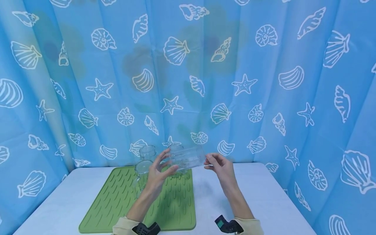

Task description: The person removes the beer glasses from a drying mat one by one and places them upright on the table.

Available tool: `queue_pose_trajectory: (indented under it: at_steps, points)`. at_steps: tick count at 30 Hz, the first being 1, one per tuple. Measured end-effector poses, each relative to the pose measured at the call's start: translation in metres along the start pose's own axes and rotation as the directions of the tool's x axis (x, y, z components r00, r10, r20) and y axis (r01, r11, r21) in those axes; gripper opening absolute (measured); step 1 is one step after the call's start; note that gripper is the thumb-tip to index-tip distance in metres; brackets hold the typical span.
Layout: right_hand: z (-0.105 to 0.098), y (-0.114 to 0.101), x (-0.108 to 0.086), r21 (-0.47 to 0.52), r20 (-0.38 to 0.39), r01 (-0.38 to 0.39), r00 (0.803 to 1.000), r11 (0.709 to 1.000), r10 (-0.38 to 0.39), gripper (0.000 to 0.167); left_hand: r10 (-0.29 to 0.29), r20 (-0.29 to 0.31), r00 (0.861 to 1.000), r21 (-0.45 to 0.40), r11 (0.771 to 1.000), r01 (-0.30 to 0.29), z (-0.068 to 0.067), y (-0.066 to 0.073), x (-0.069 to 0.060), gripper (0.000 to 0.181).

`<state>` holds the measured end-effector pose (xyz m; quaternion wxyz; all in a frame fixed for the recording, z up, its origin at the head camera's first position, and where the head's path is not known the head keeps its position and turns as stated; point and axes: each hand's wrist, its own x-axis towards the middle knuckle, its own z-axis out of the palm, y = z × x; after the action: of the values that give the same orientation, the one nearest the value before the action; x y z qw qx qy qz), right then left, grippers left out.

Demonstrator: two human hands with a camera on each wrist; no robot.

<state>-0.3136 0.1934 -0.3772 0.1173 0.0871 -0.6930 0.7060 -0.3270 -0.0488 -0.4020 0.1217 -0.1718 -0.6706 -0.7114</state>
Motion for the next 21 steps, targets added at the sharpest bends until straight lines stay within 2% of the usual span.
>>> queue_pose_trajectory:
  at_steps: [2, 5, 12, 21]
  points:
    - [-0.004, -0.001, 0.0, -0.074, 0.014, 0.025, 1.0, 0.997, -0.024, 0.049, -0.009, 0.011, 1.0, -0.009, 1.0, 0.01, 0.0, -0.001, 0.0, 0.066]
    - [-0.009, -0.003, 0.001, -0.135, 0.05, 0.071, 0.997, 0.988, -0.064, 0.046, -0.022, 0.021, 1.0, -0.02, 1.0, 0.023, -0.001, -0.001, 0.0, 0.066]
    - [-0.015, -0.004, 0.001, -0.193, 0.133, 0.165, 0.981, 0.967, -0.141, 0.042, -0.038, 0.042, 0.998, -0.031, 0.999, 0.04, -0.001, -0.004, 0.0, 0.064]
    - [-0.012, -0.01, 0.004, -0.344, 0.274, 0.313, 0.935, 0.885, -0.224, 0.032, -0.043, 0.034, 0.999, -0.026, 0.999, 0.044, -0.003, -0.004, 0.002, 0.063]
